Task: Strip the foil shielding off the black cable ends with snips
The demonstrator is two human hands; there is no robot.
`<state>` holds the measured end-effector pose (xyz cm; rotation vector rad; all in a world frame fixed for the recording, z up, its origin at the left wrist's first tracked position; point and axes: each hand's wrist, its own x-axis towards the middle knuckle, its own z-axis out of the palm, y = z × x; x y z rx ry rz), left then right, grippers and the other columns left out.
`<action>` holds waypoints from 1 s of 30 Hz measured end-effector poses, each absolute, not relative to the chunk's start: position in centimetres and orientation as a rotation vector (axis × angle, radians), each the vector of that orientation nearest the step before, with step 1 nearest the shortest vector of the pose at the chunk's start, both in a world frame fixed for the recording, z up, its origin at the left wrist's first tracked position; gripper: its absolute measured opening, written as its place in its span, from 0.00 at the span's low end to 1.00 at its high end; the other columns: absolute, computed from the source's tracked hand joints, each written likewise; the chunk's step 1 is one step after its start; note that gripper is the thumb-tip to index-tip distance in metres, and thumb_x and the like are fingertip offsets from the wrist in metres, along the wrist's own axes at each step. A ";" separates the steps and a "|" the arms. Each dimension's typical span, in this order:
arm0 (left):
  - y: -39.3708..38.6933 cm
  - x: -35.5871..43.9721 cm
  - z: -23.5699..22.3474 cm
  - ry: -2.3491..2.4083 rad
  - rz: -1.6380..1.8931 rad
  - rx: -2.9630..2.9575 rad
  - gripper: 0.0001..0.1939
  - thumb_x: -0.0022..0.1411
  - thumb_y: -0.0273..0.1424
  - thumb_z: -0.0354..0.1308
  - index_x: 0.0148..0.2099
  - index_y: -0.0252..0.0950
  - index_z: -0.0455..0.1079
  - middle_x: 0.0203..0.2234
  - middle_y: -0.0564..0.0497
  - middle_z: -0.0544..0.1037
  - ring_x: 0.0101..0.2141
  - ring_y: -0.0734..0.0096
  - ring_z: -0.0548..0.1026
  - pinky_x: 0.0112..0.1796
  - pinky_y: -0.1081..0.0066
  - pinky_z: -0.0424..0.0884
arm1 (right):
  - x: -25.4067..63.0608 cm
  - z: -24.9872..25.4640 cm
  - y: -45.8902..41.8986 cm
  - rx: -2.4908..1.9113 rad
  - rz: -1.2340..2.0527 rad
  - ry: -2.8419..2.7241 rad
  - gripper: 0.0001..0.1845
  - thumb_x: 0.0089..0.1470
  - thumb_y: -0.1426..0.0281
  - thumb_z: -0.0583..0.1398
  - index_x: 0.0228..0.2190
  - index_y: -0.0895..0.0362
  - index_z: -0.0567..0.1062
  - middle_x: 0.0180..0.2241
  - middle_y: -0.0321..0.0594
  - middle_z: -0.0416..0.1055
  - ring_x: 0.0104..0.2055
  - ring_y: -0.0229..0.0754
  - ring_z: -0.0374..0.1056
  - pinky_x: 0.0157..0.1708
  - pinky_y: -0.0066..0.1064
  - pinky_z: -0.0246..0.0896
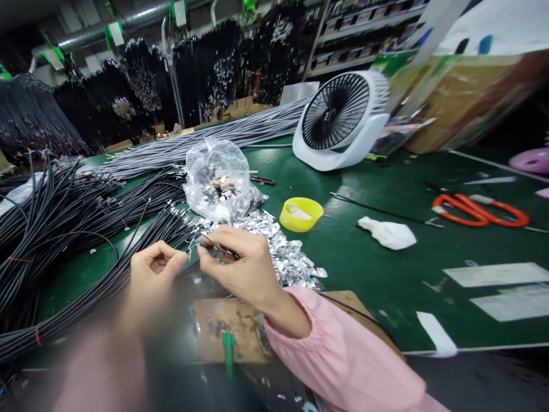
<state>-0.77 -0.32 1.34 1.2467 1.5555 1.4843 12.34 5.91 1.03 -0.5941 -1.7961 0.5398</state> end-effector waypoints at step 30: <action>-0.2 -0.5 1.1 1.512 1.484 1.133 0.18 0.51 0.42 0.60 0.23 0.33 0.65 0.11 0.59 0.60 0.13 0.84 0.56 0.15 0.79 0.51 | 12.4 1.6 5.5 -0.653 0.634 -1.722 0.07 0.44 0.75 0.60 0.18 0.57 0.72 0.15 0.33 0.66 0.16 0.31 0.58 0.14 0.24 0.52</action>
